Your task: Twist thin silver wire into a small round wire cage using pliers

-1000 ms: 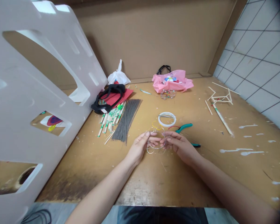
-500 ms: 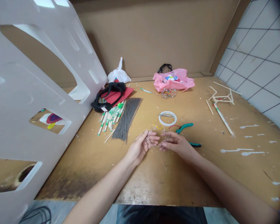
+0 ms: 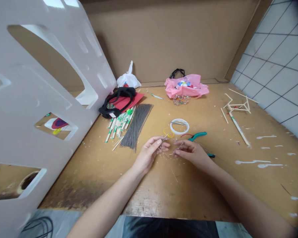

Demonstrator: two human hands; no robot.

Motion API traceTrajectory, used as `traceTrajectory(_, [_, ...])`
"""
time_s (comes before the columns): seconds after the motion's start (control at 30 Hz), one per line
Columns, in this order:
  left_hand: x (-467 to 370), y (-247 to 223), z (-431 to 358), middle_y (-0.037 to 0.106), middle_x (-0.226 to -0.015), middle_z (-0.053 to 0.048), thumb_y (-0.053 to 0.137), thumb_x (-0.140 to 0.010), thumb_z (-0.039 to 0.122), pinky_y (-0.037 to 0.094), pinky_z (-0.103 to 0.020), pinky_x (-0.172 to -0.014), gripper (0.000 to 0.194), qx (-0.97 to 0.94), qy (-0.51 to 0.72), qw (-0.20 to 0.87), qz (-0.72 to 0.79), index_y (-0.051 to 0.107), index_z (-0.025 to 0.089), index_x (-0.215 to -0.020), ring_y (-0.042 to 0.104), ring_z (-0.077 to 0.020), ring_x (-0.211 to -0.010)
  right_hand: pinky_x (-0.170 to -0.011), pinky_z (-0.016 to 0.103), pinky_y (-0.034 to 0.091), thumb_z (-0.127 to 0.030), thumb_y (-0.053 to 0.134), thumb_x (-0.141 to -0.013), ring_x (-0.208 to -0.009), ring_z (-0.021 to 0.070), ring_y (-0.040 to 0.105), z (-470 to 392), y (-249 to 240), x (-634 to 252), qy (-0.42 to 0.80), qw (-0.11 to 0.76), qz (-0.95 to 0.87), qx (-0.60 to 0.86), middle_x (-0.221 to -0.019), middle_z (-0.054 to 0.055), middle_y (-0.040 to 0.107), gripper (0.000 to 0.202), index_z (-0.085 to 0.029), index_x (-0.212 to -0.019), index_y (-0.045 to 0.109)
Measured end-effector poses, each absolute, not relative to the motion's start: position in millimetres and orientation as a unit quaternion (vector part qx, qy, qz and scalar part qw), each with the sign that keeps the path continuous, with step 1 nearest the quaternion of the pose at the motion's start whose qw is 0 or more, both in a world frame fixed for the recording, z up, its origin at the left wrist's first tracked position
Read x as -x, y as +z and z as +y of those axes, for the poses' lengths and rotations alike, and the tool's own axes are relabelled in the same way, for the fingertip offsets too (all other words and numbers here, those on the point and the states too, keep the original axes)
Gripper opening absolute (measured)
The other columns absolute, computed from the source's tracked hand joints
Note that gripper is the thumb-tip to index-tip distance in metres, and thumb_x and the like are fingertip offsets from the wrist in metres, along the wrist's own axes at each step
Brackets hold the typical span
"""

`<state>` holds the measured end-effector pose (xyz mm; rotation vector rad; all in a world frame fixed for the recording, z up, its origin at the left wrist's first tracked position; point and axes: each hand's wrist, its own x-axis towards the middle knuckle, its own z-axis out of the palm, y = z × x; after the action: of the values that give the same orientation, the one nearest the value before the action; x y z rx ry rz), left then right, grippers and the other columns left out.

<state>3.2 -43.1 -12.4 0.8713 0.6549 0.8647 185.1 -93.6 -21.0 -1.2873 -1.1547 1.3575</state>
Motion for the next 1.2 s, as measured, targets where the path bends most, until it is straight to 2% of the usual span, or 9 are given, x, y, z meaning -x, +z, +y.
traceTrajectory(0.17, [-5,-20,-42,0.058,-0.060,0.002,0.066,-0.075,0.029,0.039,-0.021,-0.060,0.018,-0.427,0.430,0.737,0.300,0.062,0.014,-0.084,0.050,-0.0073,-0.055,-0.075,0.036,0.050,-0.034,0.067,-0.069,-0.077,0.0188,0.065,-95,-25,-184,0.485,0.447,-0.514,0.549,-0.081,0.002,0.068,0.032,-0.022,-0.098,0.062])
traceTrajectory(0.3, [-2,-22,-40,0.052,-0.060,0.004,0.062,-0.079,0.029,0.040,-0.022,-0.066,0.013,-0.439,0.471,0.703,0.301,0.063,0.017,-0.082,0.046,-0.0065,-0.057,-0.081,0.035,0.049,-0.030,0.071,-0.065,-0.085,0.0186,0.064,-92,-25,-185,0.479,0.474,-0.467,0.572,-0.094,0.005,0.066,0.040,-0.023,-0.103,0.060])
traceTrajectory(0.43, [6,-15,-45,0.057,-0.073,-0.001,0.054,-0.084,0.024,0.040,-0.024,-0.070,0.011,-0.627,0.509,0.504,0.307,0.064,0.018,-0.087,0.051,-0.0103,-0.071,-0.074,0.036,0.051,-0.037,0.063,-0.073,-0.077,0.0191,0.066,-90,-15,-188,0.594,0.477,-0.347,0.547,-0.089,0.007,0.069,0.034,-0.021,-0.102,0.059])
traceTrajectory(0.6, [6,-11,-53,0.060,-0.081,-0.004,0.053,-0.083,0.016,0.043,-0.033,-0.082,0.019,-0.876,0.395,0.245,0.129,0.064,0.020,-0.098,0.054,-0.0155,-0.083,-0.075,0.035,0.052,-0.036,0.059,-0.078,-0.085,0.0212,0.068,-95,-4,-186,0.729,0.476,-0.258,0.419,-0.100,0.011,0.069,0.030,-0.017,-0.101,0.060])
traceTrajectory(0.73, [4,-14,-51,0.057,-0.116,-0.006,0.053,-0.082,0.017,0.020,-0.051,-0.107,0.034,-0.918,0.317,0.172,0.164,0.057,0.027,-0.115,0.044,-0.0230,-0.118,-0.073,0.032,0.053,-0.020,0.068,-0.070,-0.089,0.0193,0.067,-96,-5,-187,0.665,0.548,-0.269,0.430,-0.111,0.007,0.066,0.039,-0.023,-0.108,0.057])
traceTrajectory(0.83, [4,-19,-47,0.030,-0.145,-0.009,0.052,-0.081,0.017,0.013,-0.053,-0.110,0.056,-0.872,0.337,0.262,0.241,0.037,0.027,-0.134,0.021,-0.0268,-0.136,-0.072,0.033,0.054,-0.023,0.067,-0.072,-0.087,0.0192,0.067,-94,-7,-188,0.627,0.573,-0.276,0.449,-0.113,0.007,0.064,0.034,-0.023,-0.105,0.059])
traceTrajectory(0.9, [4,-23,-44,0.022,-0.149,-0.010,0.052,-0.081,0.020,0.018,-0.049,-0.111,0.062,-0.795,0.366,0.401,0.271,0.028,0.026,-0.138,0.020,-0.0260,-0.137,-0.074,0.034,0.053,-0.025,0.066,-0.073,-0.087,0.0190,0.067,-94,-9,-189,0.608,0.578,-0.283,0.465,-0.112,0.007,0.064,0.031,-0.023,-0.104,0.060])
traceTrajectory(1.07, [0,-29,-38,0.050,-0.130,-0.018,0.052,-0.083,0.035,0.039,-0.046,-0.098,0.046,-0.507,0.328,0.736,0.306,0.045,0.016,-0.125,0.052,-0.0274,-0.115,-0.078,0.037,0.051,-0.029,0.064,-0.075,-0.089,0.0195,0.066,-95,-12,-187,0.565,0.582,-0.327,0.485,-0.113,0.006,0.064,0.032,-0.026,-0.107,0.058])
traceTrajectory(1.2, [-4,-26,-40,0.064,-0.109,-0.016,0.066,-0.075,0.034,0.043,-0.041,-0.092,0.047,-0.468,0.261,0.783,0.316,0.053,0.013,-0.114,0.061,-0.0239,-0.101,-0.081,0.039,0.050,-0.032,0.064,-0.075,-0.092,0.0211,0.066,-97,-12,-184,0.560,0.583,-0.346,0.475,-0.116,0.006,0.063,0.035,-0.027,-0.109,0.058])
